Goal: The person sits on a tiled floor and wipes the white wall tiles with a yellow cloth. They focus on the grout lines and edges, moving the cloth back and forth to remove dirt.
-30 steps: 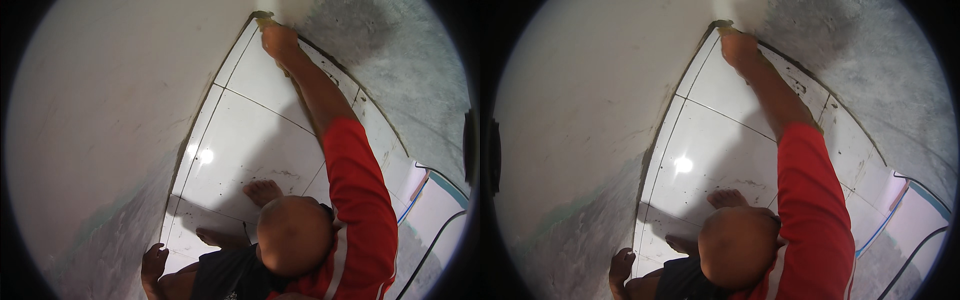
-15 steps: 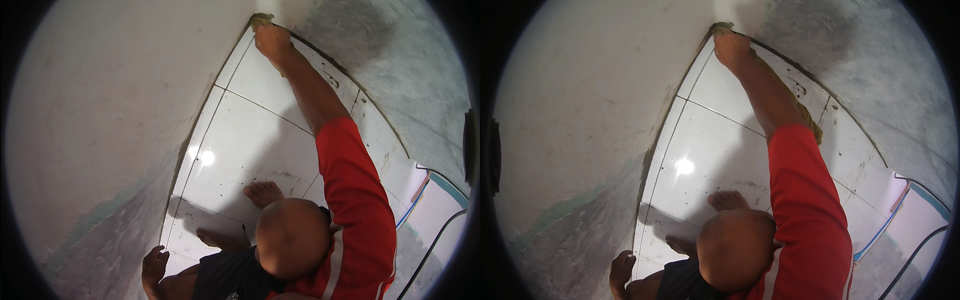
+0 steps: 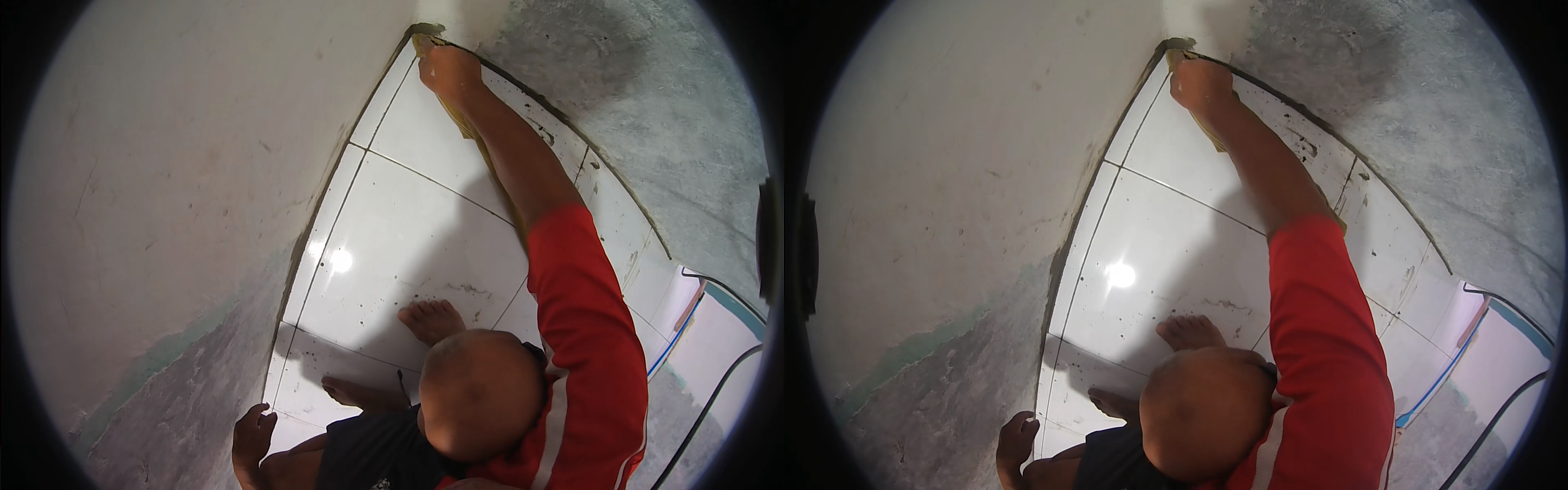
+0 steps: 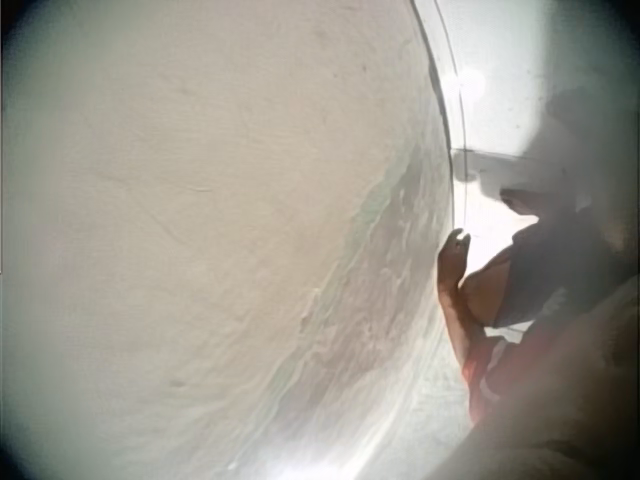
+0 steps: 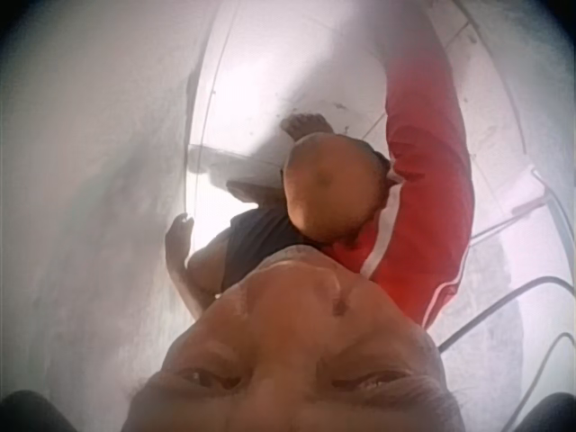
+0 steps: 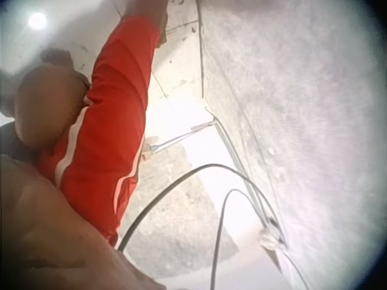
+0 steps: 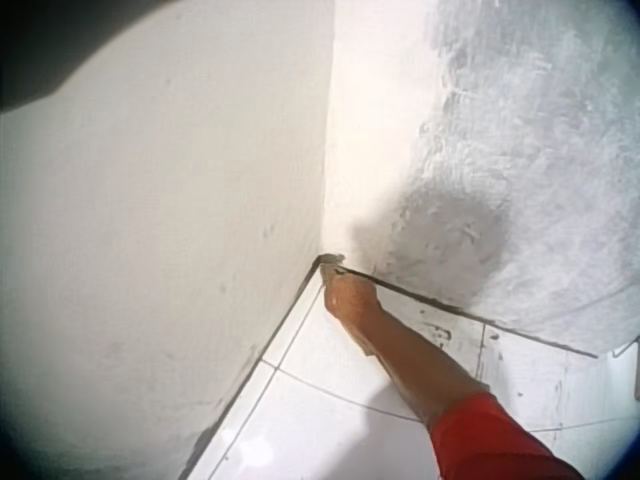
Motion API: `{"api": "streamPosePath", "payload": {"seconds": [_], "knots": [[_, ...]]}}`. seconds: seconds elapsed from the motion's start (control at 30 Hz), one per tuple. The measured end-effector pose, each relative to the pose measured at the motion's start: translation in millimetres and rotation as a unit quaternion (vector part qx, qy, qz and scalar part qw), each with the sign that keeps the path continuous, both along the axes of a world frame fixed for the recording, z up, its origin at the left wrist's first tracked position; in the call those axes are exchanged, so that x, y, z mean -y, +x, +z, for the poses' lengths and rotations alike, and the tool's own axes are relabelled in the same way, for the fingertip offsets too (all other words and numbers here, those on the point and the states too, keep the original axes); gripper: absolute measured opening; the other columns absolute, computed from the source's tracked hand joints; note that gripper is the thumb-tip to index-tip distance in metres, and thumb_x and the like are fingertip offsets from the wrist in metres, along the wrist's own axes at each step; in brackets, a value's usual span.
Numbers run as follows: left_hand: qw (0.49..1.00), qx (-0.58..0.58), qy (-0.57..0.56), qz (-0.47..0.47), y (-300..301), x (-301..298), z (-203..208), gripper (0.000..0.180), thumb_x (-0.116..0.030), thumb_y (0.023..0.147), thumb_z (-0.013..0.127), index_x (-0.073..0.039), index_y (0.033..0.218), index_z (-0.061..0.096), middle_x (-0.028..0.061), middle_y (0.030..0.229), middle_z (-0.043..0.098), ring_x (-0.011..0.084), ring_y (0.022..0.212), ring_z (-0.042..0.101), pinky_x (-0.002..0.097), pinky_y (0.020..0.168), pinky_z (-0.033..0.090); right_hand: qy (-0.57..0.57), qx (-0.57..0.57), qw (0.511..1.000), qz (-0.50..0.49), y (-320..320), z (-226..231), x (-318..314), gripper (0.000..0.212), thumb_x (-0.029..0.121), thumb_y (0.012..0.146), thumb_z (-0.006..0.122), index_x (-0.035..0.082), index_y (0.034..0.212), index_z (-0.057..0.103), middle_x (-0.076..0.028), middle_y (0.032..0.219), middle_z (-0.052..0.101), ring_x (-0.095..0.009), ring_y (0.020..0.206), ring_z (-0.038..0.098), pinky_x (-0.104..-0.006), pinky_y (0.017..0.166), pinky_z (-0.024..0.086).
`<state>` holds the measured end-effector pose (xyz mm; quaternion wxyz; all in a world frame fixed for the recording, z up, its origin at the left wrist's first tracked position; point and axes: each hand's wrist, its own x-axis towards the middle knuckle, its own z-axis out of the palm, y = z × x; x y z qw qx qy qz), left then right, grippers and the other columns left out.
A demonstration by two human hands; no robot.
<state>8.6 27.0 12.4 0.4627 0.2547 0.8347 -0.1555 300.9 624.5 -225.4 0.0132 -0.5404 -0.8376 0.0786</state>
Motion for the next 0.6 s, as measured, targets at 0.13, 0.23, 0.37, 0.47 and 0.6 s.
{"api": "streamPosePath", "payload": {"seconds": [0.13,0.23,0.37,0.47,0.6], "knots": [[1.0,-0.002,0.006,0.013,0,-2,2,0.039,-0.029,0.091,0.067,-0.004,0.121,0.066,0.0164,0.083,0.071,0.0306,0.077,0.069,0.0404,0.073,0.053,0.007,-0.006,1.0,0.019,1,-3,-3,0.021,0.02,0.088,0.058,0.006,0.088,0.074,-0.015,0.089,0.074,-0.033,0.086,0.072,-0.0449,0.075,0.058],[1.0,0.002,-0.02,0.019,2,-10,4,0.038,-0.028,0.091,0.067,-0.004,0.12,0.066,0.0166,0.084,0.071,0.0293,0.078,0.069,0.0397,0.073,0.053,0.021,-0.026,0.999,0.014,2,-6,-1,0.021,0.02,0.088,0.058,0.006,0.089,0.073,-0.015,0.089,0.074,-0.033,0.088,0.072,-0.0445,0.076,0.058],[1.0,0.005,0.0,0.0,-3,-1,-2,0.038,-0.028,0.091,0.067,-0.004,0.12,0.066,0.017,0.086,0.072,0.0275,0.08,0.069,0.0387,0.074,0.053,0.009,-0.017,1.0,0.007,-4,1,-2,0.023,0.021,0.087,0.059,0.006,0.097,0.072,-0.015,0.09,0.074,-0.034,0.089,0.072,-0.0453,0.076,0.058],[1.0,0.006,0.002,0.008,-3,-5,-3,0.038,-0.029,0.091,0.067,-0.004,0.12,0.066,0.0173,0.086,0.072,0.0274,0.081,0.07,0.0386,0.074,0.053,0.005,-0.004,1.0,-0.012,-7,3,-4,0.027,0.022,0.087,0.059,0.006,0.106,0.07,-0.016,0.091,0.074,-0.034,0.09,0.072,-0.0457,0.077,0.057],[1.0,-0.007,0.004,0.02,0,2,3,0.037,-0.028,0.091,0.067,-0.004,0.119,0.067,0.0176,0.085,0.071,0.0284,0.08,0.07,0.0391,0.075,0.053,-0.017,-0.036,0.996,-0.076,11,-3,14,0.031,0.023,0.087,0.062,0.005,0.111,0.068,-0.019,0.097,0.074,-0.035,0.093,0.072,-0.0454,0.081,0.057]]}}
